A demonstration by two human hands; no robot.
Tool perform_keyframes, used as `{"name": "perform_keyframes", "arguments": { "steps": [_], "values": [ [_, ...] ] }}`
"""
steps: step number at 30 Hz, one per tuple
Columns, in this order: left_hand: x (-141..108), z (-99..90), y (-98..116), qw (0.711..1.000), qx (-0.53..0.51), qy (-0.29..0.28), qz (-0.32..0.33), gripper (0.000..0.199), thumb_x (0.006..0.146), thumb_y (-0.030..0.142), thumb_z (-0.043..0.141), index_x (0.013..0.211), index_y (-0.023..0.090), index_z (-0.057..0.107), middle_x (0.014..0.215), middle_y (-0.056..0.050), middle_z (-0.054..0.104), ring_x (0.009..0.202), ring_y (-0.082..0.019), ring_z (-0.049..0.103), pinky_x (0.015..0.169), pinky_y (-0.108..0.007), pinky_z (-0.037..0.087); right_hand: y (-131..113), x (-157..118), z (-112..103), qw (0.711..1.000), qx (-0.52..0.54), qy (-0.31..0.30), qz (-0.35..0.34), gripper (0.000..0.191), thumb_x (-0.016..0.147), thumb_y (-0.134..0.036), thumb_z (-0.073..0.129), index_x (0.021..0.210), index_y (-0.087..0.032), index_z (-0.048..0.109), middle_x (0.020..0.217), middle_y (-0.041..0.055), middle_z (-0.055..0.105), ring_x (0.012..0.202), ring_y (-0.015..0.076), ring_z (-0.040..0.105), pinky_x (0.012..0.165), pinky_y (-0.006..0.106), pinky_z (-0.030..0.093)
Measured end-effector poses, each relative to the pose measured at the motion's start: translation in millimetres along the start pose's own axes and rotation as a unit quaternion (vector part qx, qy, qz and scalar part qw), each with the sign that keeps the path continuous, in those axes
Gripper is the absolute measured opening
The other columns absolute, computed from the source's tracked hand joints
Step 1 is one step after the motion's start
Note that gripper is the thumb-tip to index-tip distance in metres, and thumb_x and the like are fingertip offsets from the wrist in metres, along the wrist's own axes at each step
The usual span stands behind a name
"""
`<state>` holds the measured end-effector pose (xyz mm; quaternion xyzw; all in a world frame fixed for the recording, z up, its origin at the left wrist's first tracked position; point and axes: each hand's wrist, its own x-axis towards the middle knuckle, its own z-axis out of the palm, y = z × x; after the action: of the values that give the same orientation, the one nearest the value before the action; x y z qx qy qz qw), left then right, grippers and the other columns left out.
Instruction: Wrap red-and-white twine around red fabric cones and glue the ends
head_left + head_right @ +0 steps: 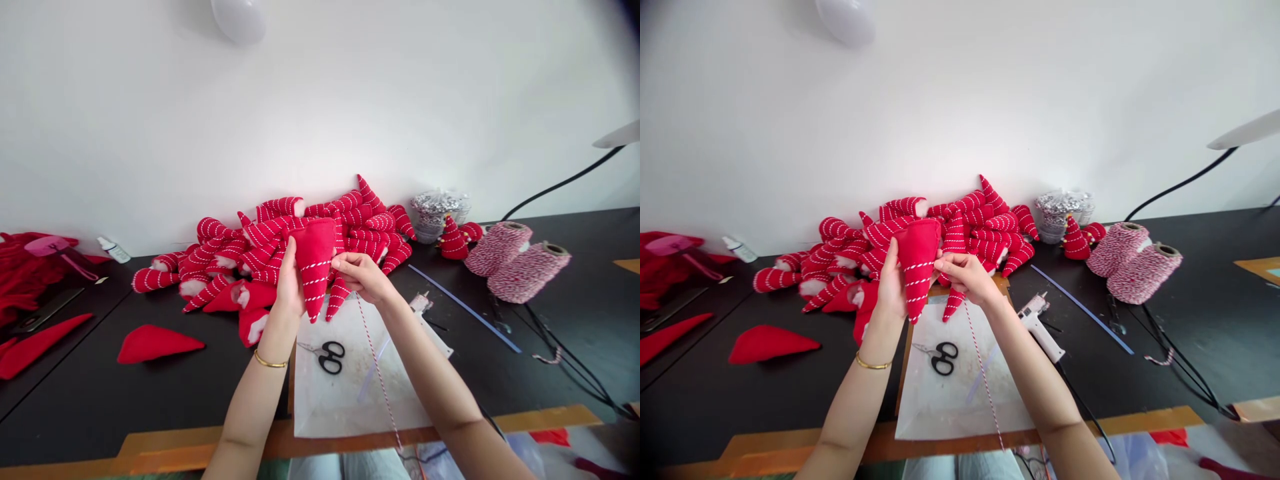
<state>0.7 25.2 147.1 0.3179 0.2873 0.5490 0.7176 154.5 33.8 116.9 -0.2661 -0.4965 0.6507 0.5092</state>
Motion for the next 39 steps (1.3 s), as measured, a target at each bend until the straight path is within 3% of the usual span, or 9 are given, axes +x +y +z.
{"name": "perform_keyframes", "arguments": {
  "steps": [4,9,14,17,19,25,30,34,39],
  "values": [
    [2,2.3,-4,1.000,0.004,-0.004,-0.017,0.064,0.087,0.073,0.051,0.125,0.024,0.068,0.108,-0.010,0.076,0.109,-0.035,0.070,0.089,-0.047,0.060,0,0,2,1.000,0.009,0.014,0.017,0.040,0.067,-0.049,0.087,0.075,-0.015,0.067,0.051,-0.0118,0.031,0.044,0.0025,0.013,0.038,0.021,0.008],
    [1,5.7,-8,1.000,0.012,0.012,-0.026,0.060,0.084,0.071,0.059,0.122,0.026,0.070,0.109,-0.009,0.076,0.107,-0.035,0.069,0.085,-0.046,0.061,0,0,7,0.999,0.017,0.031,0.016,0.039,0.065,-0.048,0.088,0.073,-0.016,0.067,0.049,-0.0117,0.033,0.044,0.0024,0.014,0.038,0.021,0.007],
    [7,1.8,-10,0.999,0.008,0.021,0.031,0.049,0.086,0.061,0.065,0.121,0.027,0.068,0.115,-0.006,0.074,0.113,-0.031,0.065,0.088,-0.040,0.058,-5,-3,5,0.996,-0.049,0.066,-0.032,0.038,0.069,-0.052,0.082,0.073,-0.017,0.068,0.051,-0.0082,0.040,0.043,0.0041,0.020,0.039,0.022,0.013],
    [13,-2.9,-13,0.995,0.005,0.037,0.088,0.043,0.089,0.051,0.067,0.126,0.029,0.062,0.120,-0.003,0.071,0.108,-0.023,0.067,0.088,-0.037,0.057,-7,-5,1,0.959,-0.184,0.165,-0.135,0.028,0.076,-0.044,0.077,0.074,-0.017,0.070,0.060,-0.0008,0.057,0.051,0.0091,0.040,0.045,0.023,0.030],
    [15,-4.6,-17,0.995,0.026,0.022,0.094,0.042,0.089,0.050,0.068,0.124,0.029,0.059,0.120,-0.003,0.071,0.104,-0.021,0.069,0.088,-0.037,0.057,-6,-6,2,0.931,-0.262,0.190,-0.170,0.020,0.078,-0.037,0.075,0.075,-0.017,0.071,0.067,0.0025,0.064,0.058,0.0124,0.049,0.053,0.026,0.038],
    [20,-6.6,-27,0.986,0.094,0.022,0.134,0.054,0.074,0.029,0.085,0.122,0.032,0.060,0.115,-0.001,0.073,0.109,-0.022,0.069,0.097,-0.035,0.053,1,-6,11,0.950,-0.276,0.085,-0.122,0.023,0.080,-0.036,0.074,0.070,-0.017,0.068,0.064,0.0009,0.062,0.055,0.0103,0.047,0.052,0.025,0.036],
    [20,-8.6,-21,0.987,0.105,0.029,0.121,0.048,0.074,0.025,0.085,0.117,0.030,0.065,0.111,0.000,0.074,0.107,-0.023,0.068,0.094,-0.033,0.053,-6,-6,-3,0.984,-0.179,-0.007,-0.020,0.036,0.077,-0.048,0.080,0.068,-0.018,0.062,0.049,-0.0084,0.042,0.041,0.0049,0.027,0.039,0.022,0.018],
    [17,-10.1,-11,0.983,0.131,0.025,0.124,0.045,0.074,0.025,0.084,0.114,0.026,0.065,0.108,-0.001,0.075,0.101,-0.023,0.069,0.089,-0.034,0.054,-16,-8,-18,0.988,-0.088,-0.108,0.061,0.034,0.077,-0.047,0.080,0.074,-0.018,0.063,0.046,-0.0124,0.034,0.039,0.0039,0.019,0.035,0.019,0.014],
    [13,-12.7,0,0.985,0.132,0.005,0.110,0.042,0.073,0.031,0.083,0.111,0.020,0.067,0.100,-0.004,0.076,0.091,-0.024,0.072,0.080,-0.033,0.057,-19,-8,-24,0.994,-0.057,-0.081,0.049,0.033,0.079,-0.045,0.079,0.075,-0.017,0.063,0.049,-0.0128,0.030,0.042,0.0031,0.013,0.037,0.019,0.010]
  ]
}}
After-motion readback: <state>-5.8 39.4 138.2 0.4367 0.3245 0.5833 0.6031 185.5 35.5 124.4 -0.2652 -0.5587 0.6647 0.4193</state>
